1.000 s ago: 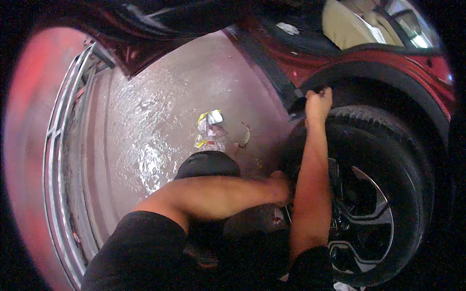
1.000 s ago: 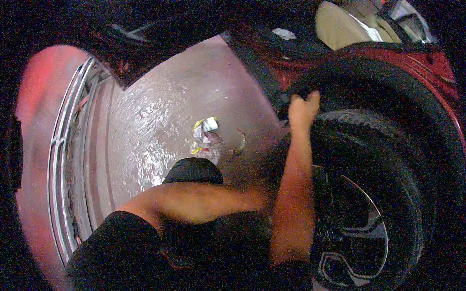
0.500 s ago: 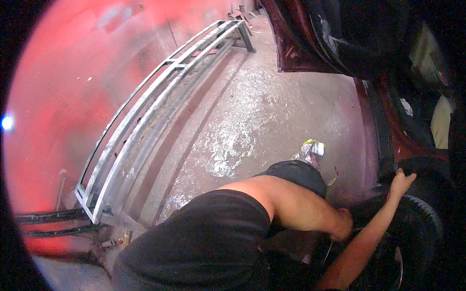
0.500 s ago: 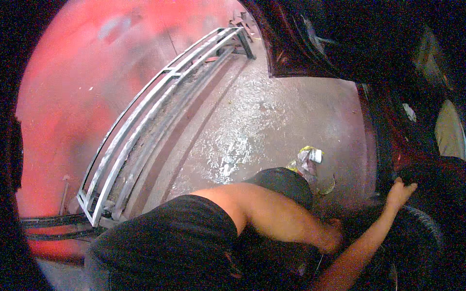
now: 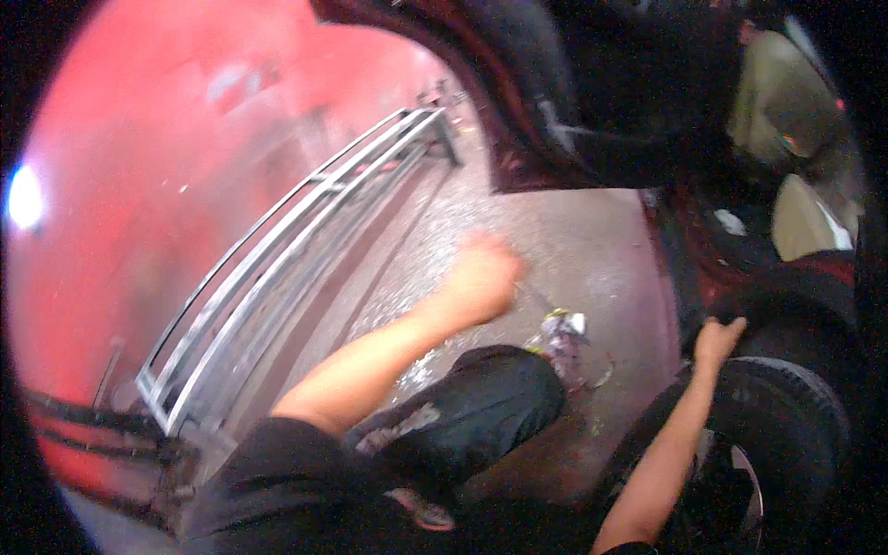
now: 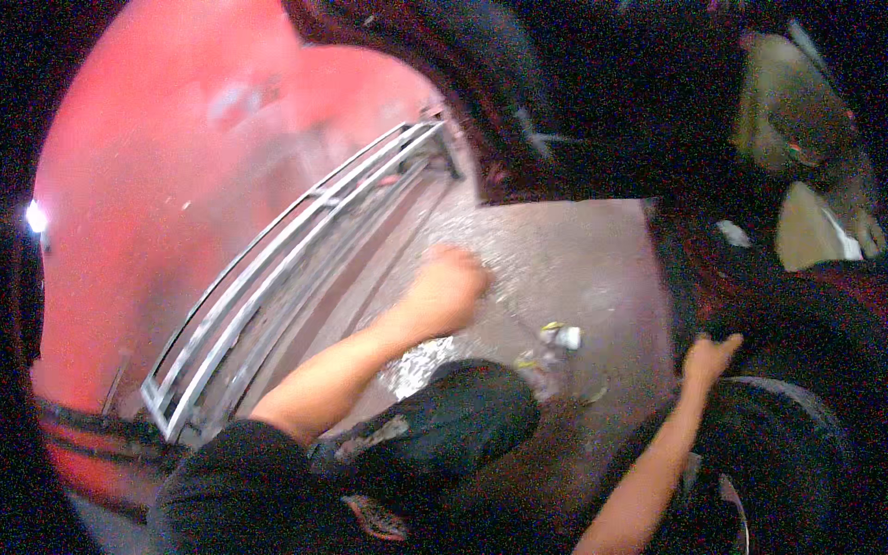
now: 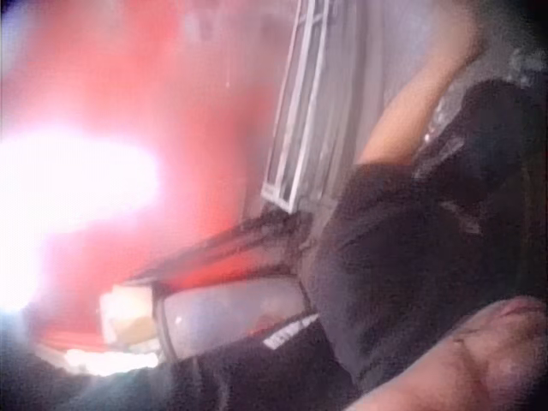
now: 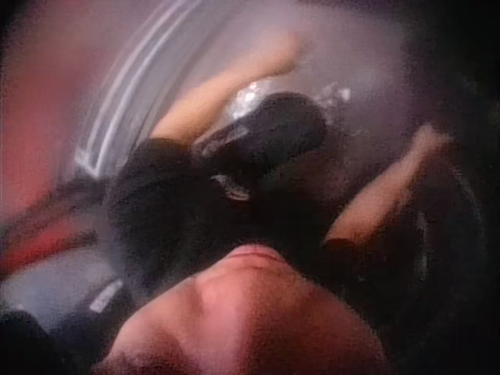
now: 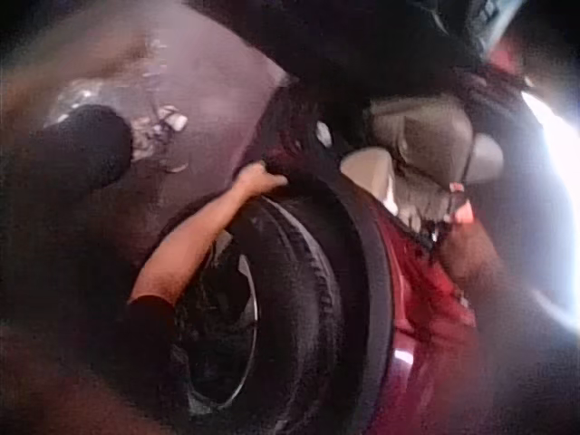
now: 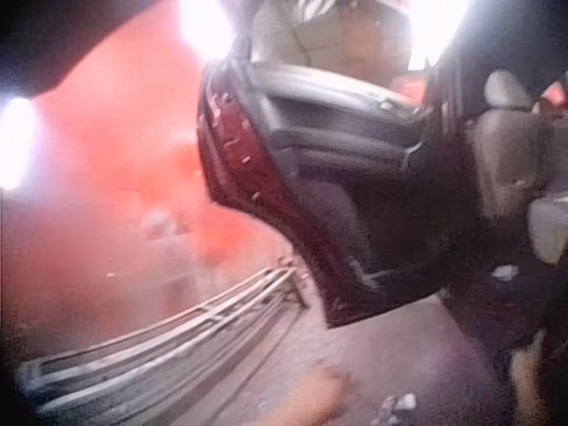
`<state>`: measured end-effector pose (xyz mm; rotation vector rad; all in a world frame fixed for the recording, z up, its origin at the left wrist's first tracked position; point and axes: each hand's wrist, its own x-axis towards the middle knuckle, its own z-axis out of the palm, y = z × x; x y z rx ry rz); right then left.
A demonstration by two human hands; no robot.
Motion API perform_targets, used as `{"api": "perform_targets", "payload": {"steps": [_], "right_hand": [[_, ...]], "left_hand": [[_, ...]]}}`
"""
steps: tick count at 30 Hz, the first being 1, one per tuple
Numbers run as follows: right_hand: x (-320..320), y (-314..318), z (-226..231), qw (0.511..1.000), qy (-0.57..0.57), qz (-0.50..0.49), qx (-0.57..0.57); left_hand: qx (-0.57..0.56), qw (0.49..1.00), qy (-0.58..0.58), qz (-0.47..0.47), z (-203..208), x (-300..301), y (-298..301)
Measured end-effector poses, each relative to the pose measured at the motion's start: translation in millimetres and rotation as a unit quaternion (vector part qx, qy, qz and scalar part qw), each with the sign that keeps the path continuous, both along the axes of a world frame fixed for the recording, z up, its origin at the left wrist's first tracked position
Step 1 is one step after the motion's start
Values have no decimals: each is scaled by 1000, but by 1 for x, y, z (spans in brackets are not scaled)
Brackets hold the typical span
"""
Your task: The person uses a screwdriver to pry and remove a plastic trim piece from the wheel well of a red car. After detaching the trim, they wipe the area with a cloth and hand the part to a coworker.
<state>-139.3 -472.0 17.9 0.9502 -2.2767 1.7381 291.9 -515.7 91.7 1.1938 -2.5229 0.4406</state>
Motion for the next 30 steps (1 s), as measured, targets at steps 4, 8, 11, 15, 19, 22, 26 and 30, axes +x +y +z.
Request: {"api": "perform_targets", "payload": {"steps": [4, 8, 11, 15, 19, 22, 26, 30], "right_hand": [[4, 4, 6, 998, 26, -47, 14], [6, 3, 6, 999, 4, -30, 24], [-1, 6, 1, 999, -12, -26, 19], [16, 8, 10, 998, -14, -44, 33], [-5, 7, 0, 999, -27, -19, 8], [9, 10, 10, 999, -51, -2, 5], [-3, 14, 3, 997, 10, -58, 51], [7, 13, 7, 996, -4, -80, 39]], "left_hand": [[72, 959, 274, 17, -17, 75, 30], [88, 937, 337, -10, -48, 58, 63], [102, 954, 251, -130, -50, 23, 77], [73, 952, 231, -186, -55, 24, 51], [105, 944, 257, -178, -69, 16, 24], [108, 939, 268, -184, -77, 16, 4], [138, 934, 281, -173, -86, 16, -19], [165, 930, 272, -181, -91, 17, -44]]}}
